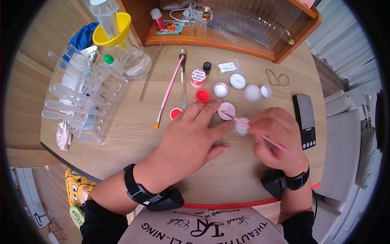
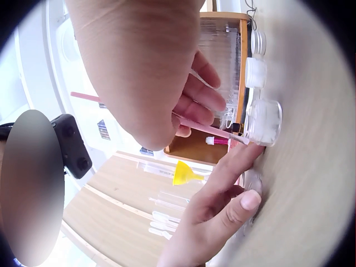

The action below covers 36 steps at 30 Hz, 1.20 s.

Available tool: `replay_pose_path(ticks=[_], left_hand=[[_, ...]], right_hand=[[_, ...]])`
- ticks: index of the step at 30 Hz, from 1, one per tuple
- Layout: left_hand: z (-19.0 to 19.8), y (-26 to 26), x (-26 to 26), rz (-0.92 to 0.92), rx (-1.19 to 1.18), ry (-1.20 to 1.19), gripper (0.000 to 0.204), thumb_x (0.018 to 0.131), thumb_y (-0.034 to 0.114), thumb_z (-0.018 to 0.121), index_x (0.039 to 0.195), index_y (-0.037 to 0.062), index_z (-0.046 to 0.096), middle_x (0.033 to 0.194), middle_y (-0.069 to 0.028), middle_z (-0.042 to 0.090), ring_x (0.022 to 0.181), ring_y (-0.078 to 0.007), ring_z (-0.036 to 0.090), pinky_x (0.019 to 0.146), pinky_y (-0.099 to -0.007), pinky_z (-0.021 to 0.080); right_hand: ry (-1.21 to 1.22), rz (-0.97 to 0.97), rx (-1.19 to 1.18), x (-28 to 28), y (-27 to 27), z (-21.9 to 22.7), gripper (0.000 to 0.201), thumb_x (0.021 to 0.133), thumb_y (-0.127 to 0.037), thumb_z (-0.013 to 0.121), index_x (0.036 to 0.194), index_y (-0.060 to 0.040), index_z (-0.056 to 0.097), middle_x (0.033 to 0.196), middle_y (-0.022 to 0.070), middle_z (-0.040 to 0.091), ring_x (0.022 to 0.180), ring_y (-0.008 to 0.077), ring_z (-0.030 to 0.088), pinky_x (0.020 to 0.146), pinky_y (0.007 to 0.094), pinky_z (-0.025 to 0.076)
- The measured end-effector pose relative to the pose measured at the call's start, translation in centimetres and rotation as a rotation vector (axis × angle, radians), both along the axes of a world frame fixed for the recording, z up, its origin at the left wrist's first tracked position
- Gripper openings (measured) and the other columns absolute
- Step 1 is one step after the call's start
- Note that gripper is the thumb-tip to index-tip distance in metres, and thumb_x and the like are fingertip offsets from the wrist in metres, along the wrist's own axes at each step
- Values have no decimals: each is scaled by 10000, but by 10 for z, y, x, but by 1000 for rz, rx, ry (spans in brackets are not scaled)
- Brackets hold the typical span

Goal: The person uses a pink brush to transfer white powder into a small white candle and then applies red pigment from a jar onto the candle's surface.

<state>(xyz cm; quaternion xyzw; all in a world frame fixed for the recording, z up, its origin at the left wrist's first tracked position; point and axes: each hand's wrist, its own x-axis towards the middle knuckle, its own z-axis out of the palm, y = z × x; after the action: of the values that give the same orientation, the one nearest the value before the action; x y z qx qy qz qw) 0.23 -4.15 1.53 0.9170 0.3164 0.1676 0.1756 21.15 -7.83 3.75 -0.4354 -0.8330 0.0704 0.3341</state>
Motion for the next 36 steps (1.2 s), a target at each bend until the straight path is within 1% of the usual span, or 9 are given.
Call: replay_pose_path(ticks=[6,11,15,33,36], left_hand=[[-1,0,0,-4,-3,-3,480,694,297,721,1140,158,612,1311,-121,441,1082,-304,450,901,-379,422],[0,0,0,-6,-18,-7,479,692,293,724,1137,157,612,1310,-120,442,1086,-304,448,903,-378,422],[-1,0,0,1,-3,-7,475,688,297,726,1130,163,615,1310,-119,442,1087,-303,448,903,-377,422],[1,0,0,1,-11,5,465,691,305,723,1119,161,616,1325,-112,434,1083,-301,452,885,-383,429],[1,0,0,5,-14,3,457,690,305,724,1111,159,620,1325,-114,432,1086,-303,450,886,-383,428]], right_hand=[[16,-20,-17,0,1,0,251,569,28,605,798,-71,584,788,65,576,680,248,569,624,334,459],[13,35,4,1,0,2,258,563,29,604,800,-69,582,789,62,577,673,249,565,620,327,452],[-1,3,-8,0,1,1,260,559,28,607,798,-70,581,793,63,579,675,252,566,623,333,453],[21,28,8,2,1,-1,240,559,24,607,779,-70,582,775,66,577,667,253,562,609,333,450],[55,42,-3,2,0,0,239,559,23,604,778,-70,583,764,68,574,662,254,560,602,336,446]])
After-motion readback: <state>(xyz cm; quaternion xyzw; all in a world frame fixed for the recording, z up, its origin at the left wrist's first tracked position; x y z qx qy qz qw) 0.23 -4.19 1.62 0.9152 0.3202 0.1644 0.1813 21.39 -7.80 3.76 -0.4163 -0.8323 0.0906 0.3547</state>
